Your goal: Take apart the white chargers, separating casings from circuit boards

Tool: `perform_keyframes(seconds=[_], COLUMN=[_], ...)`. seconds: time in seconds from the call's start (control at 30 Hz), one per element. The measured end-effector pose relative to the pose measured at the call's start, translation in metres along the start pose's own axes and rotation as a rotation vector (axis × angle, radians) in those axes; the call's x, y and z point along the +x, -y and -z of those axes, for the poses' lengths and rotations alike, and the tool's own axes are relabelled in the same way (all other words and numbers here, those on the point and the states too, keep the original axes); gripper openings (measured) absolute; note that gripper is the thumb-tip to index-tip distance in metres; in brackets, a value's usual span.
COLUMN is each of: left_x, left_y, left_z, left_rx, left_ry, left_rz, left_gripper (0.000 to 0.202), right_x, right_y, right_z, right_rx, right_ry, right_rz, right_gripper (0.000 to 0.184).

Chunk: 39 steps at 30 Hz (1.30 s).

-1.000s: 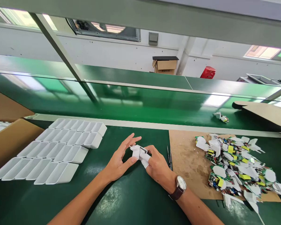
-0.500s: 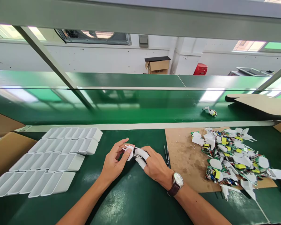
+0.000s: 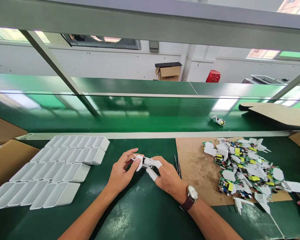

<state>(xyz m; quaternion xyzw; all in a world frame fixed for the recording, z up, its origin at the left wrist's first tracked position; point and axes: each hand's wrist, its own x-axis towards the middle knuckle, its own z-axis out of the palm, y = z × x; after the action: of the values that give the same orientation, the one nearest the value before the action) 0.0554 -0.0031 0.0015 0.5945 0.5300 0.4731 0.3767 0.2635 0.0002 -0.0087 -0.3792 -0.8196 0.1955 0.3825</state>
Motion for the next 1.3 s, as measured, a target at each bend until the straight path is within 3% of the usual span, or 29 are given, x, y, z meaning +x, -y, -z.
perform_keyframes(seconds=[0.17, 0.3, 0.37, 0.47, 0.53, 0.6, 0.77, 0.93, 1.07, 1.2, 1.3], left_x=[0.001, 0.002, 0.001, -0.002, -0.005, -0.008, -0.007, -0.006, -0.005, -0.003, -0.001], left_y=[0.002, 0.005, 0.007, 0.009, 0.009, 0.009, 0.010, 0.009, 0.005, 0.004, 0.006], left_z=[0.001, 0.003, 0.004, 0.000, -0.004, -0.008, -0.010, -0.009, -0.006, -0.003, -0.005], left_rx=[-0.012, -0.032, -0.045, 0.038, 0.119, 0.155, 0.171, 0.183, 0.194, 0.203, 0.209], left_ry=[0.005, 0.043, 0.087, 0.136, 0.116, 0.073, 0.024, 0.019, 0.041, 0.066, 0.071], left_rz=[-0.007, -0.009, -0.076, -0.250, -0.338, -0.398, -0.500, -0.527, -0.537, -0.557, -0.586], left_gripper=[0.044, 0.044, 0.059, 0.091, 0.087, 0.077, 0.075, 0.071, 0.072, 0.064, 0.041], right_x=[0.005, 0.007, 0.009, 0.012, 0.015, 0.016, 0.017, 0.017, 0.015, 0.008, 0.001], right_y=[0.003, 0.000, -0.002, 0.001, 0.006, 0.012, 0.020, 0.019, 0.014, 0.007, 0.001], right_z=[-0.001, -0.007, -0.010, -0.011, -0.009, -0.006, -0.004, -0.005, -0.007, -0.007, -0.009], right_rx=[-0.061, 0.026, 0.215, 0.708, 1.011, 1.192, 1.322, 1.290, 1.153, 0.555, 0.176], right_ry=[0.071, 0.109, 0.022, -0.047, -0.014, 0.000, 0.002, -0.016, -0.015, -0.118, -0.098], right_rz=[0.023, 0.010, -0.112, -0.431, -0.603, -0.686, -0.740, -0.789, -0.740, -0.479, -0.302], right_gripper=[0.041, 0.036, 0.031, 0.030, 0.033, 0.035, 0.039, 0.043, 0.044, 0.031, 0.039])
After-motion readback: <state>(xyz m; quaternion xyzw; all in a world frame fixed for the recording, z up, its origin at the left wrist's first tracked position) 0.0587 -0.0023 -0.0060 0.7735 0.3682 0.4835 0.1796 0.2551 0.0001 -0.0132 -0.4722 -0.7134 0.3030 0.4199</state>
